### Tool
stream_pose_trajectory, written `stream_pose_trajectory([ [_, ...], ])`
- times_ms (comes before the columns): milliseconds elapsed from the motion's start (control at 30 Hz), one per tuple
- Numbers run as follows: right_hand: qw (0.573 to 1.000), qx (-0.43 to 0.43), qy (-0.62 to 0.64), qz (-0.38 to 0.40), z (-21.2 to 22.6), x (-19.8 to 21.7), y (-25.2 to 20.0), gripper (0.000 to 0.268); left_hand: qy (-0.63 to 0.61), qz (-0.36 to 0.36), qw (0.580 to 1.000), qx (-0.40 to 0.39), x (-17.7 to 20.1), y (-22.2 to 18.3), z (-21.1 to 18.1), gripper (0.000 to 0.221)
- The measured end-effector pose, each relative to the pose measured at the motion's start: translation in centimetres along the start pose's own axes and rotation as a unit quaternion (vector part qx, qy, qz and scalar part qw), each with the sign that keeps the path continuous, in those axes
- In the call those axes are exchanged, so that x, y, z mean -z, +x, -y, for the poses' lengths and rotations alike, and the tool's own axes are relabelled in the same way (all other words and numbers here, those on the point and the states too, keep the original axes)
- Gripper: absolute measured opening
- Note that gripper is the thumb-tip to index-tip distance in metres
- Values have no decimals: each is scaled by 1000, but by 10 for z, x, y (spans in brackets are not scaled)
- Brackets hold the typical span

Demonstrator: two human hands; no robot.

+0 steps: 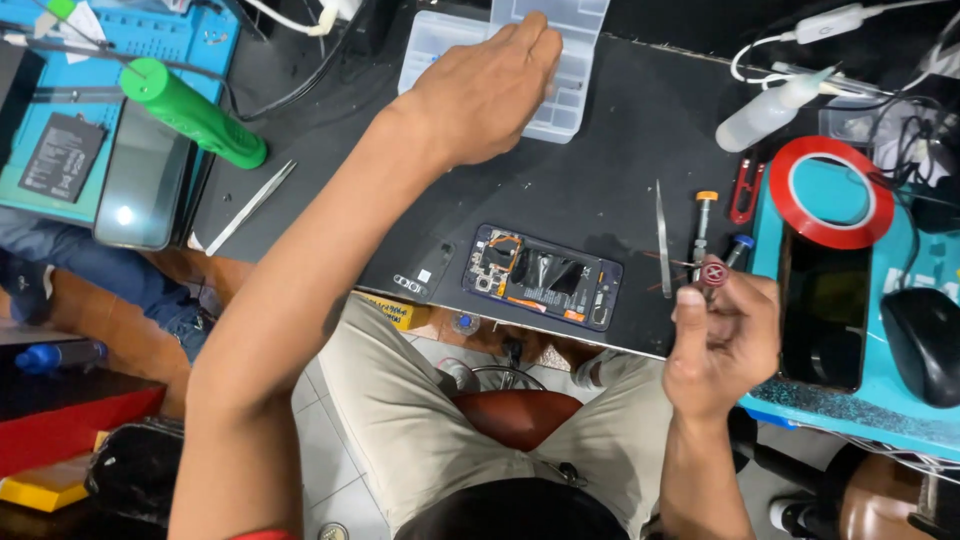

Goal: Connecting internal ribbon cables and fastening screws inside a disassembled mobile phone.

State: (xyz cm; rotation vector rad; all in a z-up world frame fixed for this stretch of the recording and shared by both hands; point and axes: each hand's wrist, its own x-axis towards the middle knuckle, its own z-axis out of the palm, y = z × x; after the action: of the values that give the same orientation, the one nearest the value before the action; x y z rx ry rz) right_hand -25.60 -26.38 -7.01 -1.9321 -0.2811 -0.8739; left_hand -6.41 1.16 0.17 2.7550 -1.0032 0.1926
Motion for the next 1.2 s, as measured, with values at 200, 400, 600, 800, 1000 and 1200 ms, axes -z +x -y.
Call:
stream_pose_trajectory([
  [200,993,-29,93,66,-6,10,4,28,-156,-147,976,-30,36,-89,-54,22],
  [400,985,15,170,36,12,-18,22,17,-302,-207,928,76,7,-158,-90,14],
  [600,973,72,216,47,36,-43,35,26,-297,-257,914,100,-21,-176,-120,7],
  [800,957,150,235,75,61,-51,40,70,-254,-255,931,65,-26,-171,-127,8],
  [1000,947,193,223,129,86,-36,37,62,-242,-304,921,21,-5,-166,-134,7],
  [1200,942,137,258,166,57,-12,17,99,-260,-305,916,2,-5,-166,-137,12],
])
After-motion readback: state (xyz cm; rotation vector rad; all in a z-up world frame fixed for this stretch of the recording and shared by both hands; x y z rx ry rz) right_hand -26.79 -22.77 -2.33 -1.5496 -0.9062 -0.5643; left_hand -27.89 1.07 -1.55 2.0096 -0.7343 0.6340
